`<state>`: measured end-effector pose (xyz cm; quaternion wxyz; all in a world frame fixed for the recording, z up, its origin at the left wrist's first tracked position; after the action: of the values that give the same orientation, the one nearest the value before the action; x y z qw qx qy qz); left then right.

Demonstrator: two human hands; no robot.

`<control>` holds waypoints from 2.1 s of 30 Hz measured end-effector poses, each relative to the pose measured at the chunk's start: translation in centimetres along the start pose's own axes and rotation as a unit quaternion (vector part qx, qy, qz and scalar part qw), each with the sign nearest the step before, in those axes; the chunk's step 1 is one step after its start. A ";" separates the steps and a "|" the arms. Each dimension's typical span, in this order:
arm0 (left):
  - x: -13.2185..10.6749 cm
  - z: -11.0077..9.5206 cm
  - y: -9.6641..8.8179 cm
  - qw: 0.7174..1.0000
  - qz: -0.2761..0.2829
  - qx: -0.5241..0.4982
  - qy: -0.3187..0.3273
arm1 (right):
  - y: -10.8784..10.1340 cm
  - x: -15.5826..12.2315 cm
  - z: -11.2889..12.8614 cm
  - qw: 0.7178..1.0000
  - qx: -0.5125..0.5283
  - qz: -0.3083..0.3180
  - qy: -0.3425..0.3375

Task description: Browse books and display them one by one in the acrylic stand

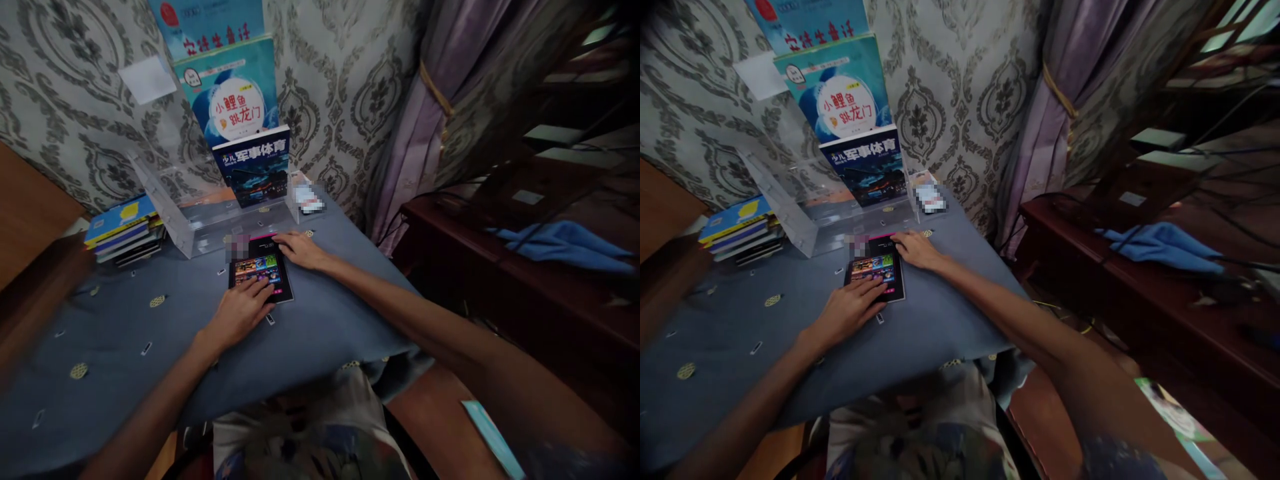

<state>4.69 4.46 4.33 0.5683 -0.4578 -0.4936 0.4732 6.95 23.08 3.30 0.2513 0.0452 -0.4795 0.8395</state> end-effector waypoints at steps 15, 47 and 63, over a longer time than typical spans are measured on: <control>-0.3 0.0 -0.3 0.999 -0.037 -0.009 0.016 | -1.0 -6.9 3.2 0.992 0.126 -0.002 -0.025; 0.4 13.9 3.4 0.731 -0.217 -0.549 -0.342 | 0.3 -7.4 4.2 0.991 -0.021 0.081 -0.107; 2.5 8.7 -4.1 0.710 -0.198 -0.657 -0.157 | 0.5 -6.9 1.2 0.989 0.142 -0.014 0.039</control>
<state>-3.44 6.81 9.55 0.1193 -0.5260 -0.8416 -0.0287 12.50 19.29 1.37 0.2725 0.0543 -0.3448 0.8966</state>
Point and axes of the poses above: each hand's wrist, its own x-axis towards the middle knuckle, its own y-axis out of the palm, z = x × y, the point moved 7 cm from there along x, towards the middle knuckle, and after that the axes turned 1 degree about y, right-handed, at the moved point
